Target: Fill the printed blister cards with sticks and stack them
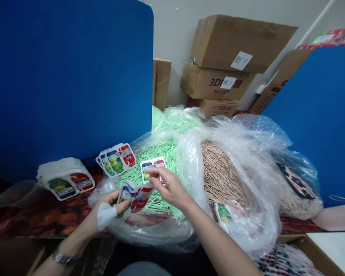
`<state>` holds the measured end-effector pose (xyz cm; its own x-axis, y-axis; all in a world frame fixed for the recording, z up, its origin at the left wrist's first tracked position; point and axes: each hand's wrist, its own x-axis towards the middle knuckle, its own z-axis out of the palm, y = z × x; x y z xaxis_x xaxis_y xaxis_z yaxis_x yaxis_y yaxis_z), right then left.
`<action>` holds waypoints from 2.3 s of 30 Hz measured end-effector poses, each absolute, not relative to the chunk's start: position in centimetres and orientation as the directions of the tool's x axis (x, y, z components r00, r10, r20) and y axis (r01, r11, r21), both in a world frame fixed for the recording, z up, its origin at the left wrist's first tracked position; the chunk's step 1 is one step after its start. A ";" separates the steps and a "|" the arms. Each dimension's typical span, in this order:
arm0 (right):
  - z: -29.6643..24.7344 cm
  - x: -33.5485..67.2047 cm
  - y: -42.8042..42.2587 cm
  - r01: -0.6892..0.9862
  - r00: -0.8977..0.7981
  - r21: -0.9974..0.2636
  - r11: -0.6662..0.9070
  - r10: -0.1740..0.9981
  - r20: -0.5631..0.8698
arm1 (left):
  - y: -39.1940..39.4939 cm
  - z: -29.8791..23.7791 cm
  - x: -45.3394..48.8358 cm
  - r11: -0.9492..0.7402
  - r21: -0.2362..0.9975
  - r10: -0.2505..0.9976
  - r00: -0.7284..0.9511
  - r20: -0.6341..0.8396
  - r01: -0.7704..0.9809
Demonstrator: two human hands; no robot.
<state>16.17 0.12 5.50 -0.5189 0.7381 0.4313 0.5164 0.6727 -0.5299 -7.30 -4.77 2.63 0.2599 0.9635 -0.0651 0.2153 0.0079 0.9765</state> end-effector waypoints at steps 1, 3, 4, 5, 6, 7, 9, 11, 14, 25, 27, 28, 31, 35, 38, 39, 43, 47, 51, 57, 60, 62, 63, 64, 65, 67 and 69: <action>4.2 17.1 0.1 0.612 -0.509 -0.471 0.635 0.772 0.380 | -5.0 2.7 -7.7 0.036 0.981 0.955 0.283 -0.089 0.189; 1.2 18.7 -0.3 0.771 -0.587 -0.172 0.613 0.789 0.180 | -5.5 2.7 -8.1 0.036 0.984 0.915 0.391 -0.102 0.173; -0.2 19.3 -0.5 0.793 -0.583 -0.117 0.598 0.801 0.136 | -5.8 2.5 -8.1 0.019 0.983 0.887 0.450 -0.102 0.185; -1.5 19.8 -0.8 0.809 -0.578 -0.055 0.585 0.809 0.106 | -6.1 2.1 -8.0 0.005 0.979 0.860 0.499 -0.109 0.206; -2.5 20.0 -1.2 0.811 -0.584 0.017 0.585 0.808 0.076 | -6.3 1.5 -7.9 0.004 0.973 0.839 0.528 -0.130 0.233; -3.3 20.2 -1.5 0.806 -0.592 0.070 0.588 0.804 0.061 | -6.5 0.8 -7.7 0.021 0.965 0.830 0.533 -0.162 0.261; -4.1 20.2 -2.0 0.767 -0.628 0.195 0.611 0.777 0.034 | -6.8 -0.8 -7.5 0.079 0.955 0.836 0.504 -0.220 0.286; -4.4 20.0 -2.3 0.721 -0.666 0.278 0.634 0.745 0.030 | -7.1 -1.9 -7.5 0.128 0.953 0.839 0.482 -0.252 0.275; -4.8 19.8 -2.3 0.666 -0.712 0.353 0.658 0.701 0.036 | -7.5 -1.9 -7.6 0.109 0.965 0.792 0.565 -0.230 0.239; -2.4 19.1 -2.3 0.729 -0.636 0.240 0.641 0.764 -0.109 | -7.6 -1.2 -8.1 0.051 0.918 0.618 0.710 -0.339 0.394; -2.3 18.3 -2.2 0.750 -0.613 0.187 0.635 0.773 -0.164 | -7.4 -1.6 -8.1 0.040 0.920 0.604 0.724 -0.334 0.391; -2.5 17.7 -2.2 0.752 -0.614 0.161 0.639 0.768 -0.182 | -7.3 -1.7 -8.2 0.037 0.921 0.602 0.727 -0.331 0.388; -3.6 15.9 -2.2 0.739 -0.642 0.096 0.666 0.741 -0.196 | -7.1 -1.7 -8.2 0.021 0.929 0.596 0.741 -0.309 0.371; -5.0 14.4 -2.4 0.766 -0.627 0.042 0.641 0.761 -0.167 | -7.2 -1.6 -8.2 -0.016 0.937 0.599 0.754 -0.271 0.349; -5.5 14.3 -2.5 0.799 -0.589 0.033 0.601 0.791 -0.165 | -7.4 -1.6 -8.2 -0.020 0.940 0.612 0.748 -0.259 0.342; -5.6 14.3 -2.5 0.803 -0.583 0.035 0.595 0.796 -0.165 | -7.4 -1.7 -8.2 -0.017 0.941 0.612 0.748 -0.256 0.337; -6.1 14.3 -2.6 0.788 -0.603 0.059 0.613 0.788 -0.127 | -7.5 -1.8 -8.3 0.015 0.948 0.607 0.751 -0.261 0.318; -6.8 14.1 -2.8 0.725 -0.669 0.156 0.670 0.740 -0.070 | -7.3 -1.7 -8.1 0.024 0.947 0.612 0.744 -0.267 0.320; -7.4 13.7 -2.8 0.697 -0.692 0.227 0.680 0.721 -0.035 | -7.3 -1.4 -8.0 0.006 0.946 0.608 0.750 -0.261 0.324; -7.8 13.5 -2.9 0.718 -0.673 0.246 0.651 0.739 0.010 | -7.3 -1.4 -8.1 -0.020 0.918 0.624 0.723 -0.298 0.396; -8.0 13.3 -3.0 0.717 -0.669 0.274 0.641 0.743 0.014 | -7.3 -1.7 -8.0 -0.026 0.911 0.626 0.718 -0.306 0.411; -8.1 13.0 -3.1 0.699 -0.683 0.297 0.650 0.730 0.011 | -7.2 -1.8 -8.0 -0.023 0.913 0.619 0.723 -0.307 0.408; -8.2 12.8 -3.1 0.690 -0.690 0.309 0.654 0.724 0.007 | -7.2 -1.8 -8.0 -0.017 0.914 0.613 0.726 -0.310 0.405; -8.3 12.6 -3.1 0.685 -0.692 0.320 0.655 0.722 0.003 | -7.2 -1.7 -8.0 -0.008 0.916 0.611 0.727 -0.313 0.402; -8.3 12.4 -3.0 0.683 -0.691 0.327 0.653 0.723 -0.001 | -7.2 -1.7 -8.0 0.000 0.918 0.610 0.727 -0.315 0.397; -8.3 12.0 -2.9 0.693 -0.674 0.333 0.639 0.738 -0.015 | -7.3 -1.6 -8.1 0.020 0.926 0.615 0.725 -0.309 0.377; -8.1 11.9 -2.7 0.711 -0.652 0.325 0.624 0.758 -0.028 | -7.4 -1.4 -8.1 0.059 0.937 0.624 0.720 -0.303 0.343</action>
<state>11.90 -2.73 -8.11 -0.6519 0.7578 -0.0279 0.7109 0.6235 0.3253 -8.11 -7.36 -1.43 0.7205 0.6239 -0.3028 0.3431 0.0587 0.9375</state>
